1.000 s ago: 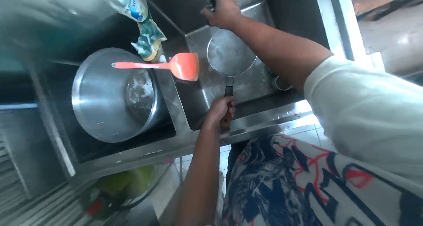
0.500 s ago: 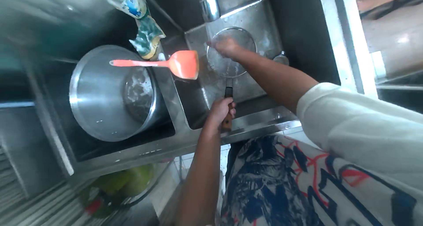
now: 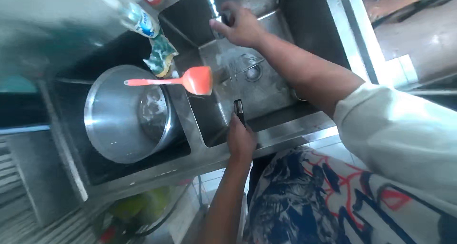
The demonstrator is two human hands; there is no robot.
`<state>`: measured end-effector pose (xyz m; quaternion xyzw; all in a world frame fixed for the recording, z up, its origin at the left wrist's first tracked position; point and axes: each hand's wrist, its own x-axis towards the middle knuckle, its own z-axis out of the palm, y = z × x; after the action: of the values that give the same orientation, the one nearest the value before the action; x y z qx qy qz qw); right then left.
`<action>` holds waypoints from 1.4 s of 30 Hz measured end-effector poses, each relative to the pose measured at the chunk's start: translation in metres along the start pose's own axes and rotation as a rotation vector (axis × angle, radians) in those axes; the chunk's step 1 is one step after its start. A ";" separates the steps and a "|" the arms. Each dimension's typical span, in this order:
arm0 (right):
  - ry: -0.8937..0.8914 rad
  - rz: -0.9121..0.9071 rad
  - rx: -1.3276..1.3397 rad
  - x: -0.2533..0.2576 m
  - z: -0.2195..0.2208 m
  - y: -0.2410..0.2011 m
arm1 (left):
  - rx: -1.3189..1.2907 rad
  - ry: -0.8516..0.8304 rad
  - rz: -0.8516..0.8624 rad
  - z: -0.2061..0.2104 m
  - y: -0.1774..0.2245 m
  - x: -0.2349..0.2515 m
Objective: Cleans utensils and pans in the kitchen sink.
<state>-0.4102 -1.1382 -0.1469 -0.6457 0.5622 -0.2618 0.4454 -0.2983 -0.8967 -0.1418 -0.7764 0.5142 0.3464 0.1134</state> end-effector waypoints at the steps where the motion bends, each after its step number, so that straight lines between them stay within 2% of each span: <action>1: -0.008 0.001 -0.043 0.006 0.004 -0.001 | 0.016 0.009 -0.006 0.001 0.000 -0.002; 5: -0.073 0.044 -0.215 0.027 0.006 0.003 | 0.084 -0.046 -0.057 0.002 0.004 -0.009; 9: -0.067 0.109 -0.353 0.039 -0.014 0.034 | 0.106 -0.041 -0.064 0.007 0.001 -0.010; 14: -0.082 -0.001 -0.245 0.026 -0.019 0.026 | 0.099 -0.030 -0.058 0.008 0.000 -0.010; 19: -0.082 0.032 -0.245 0.031 -0.021 0.040 | 0.096 0.006 -0.045 0.008 0.002 -0.012; 22: -0.088 -0.013 -0.173 0.028 -0.020 0.032 | 0.089 0.034 -0.035 0.007 0.002 -0.011; 26: -0.135 0.080 -0.281 0.035 -0.025 0.032 | 0.091 0.017 -0.026 0.009 0.003 -0.012; 31: -0.151 0.053 -0.216 0.025 -0.034 0.015 | 0.081 0.012 -0.009 0.010 0.006 -0.011; 34: -0.160 0.115 -0.271 0.033 -0.039 0.025 | 0.101 0.006 -0.012 0.011 0.008 -0.010; 36: -0.153 0.113 -0.291 0.038 -0.033 0.028 | 0.123 -0.005 -0.013 0.011 0.010 -0.010; 40: -0.179 -0.006 -0.120 0.040 -0.007 0.019 | 0.149 -0.012 0.006 0.016 0.013 -0.012; 42: -0.195 0.022 -0.134 0.049 0.000 0.022 | 0.158 0.012 0.025 0.019 0.012 -0.013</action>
<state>-0.4095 -1.1849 -0.1737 -0.6903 0.5393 -0.1547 0.4568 -0.3204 -0.8824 -0.1450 -0.7605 0.5504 0.3014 0.1670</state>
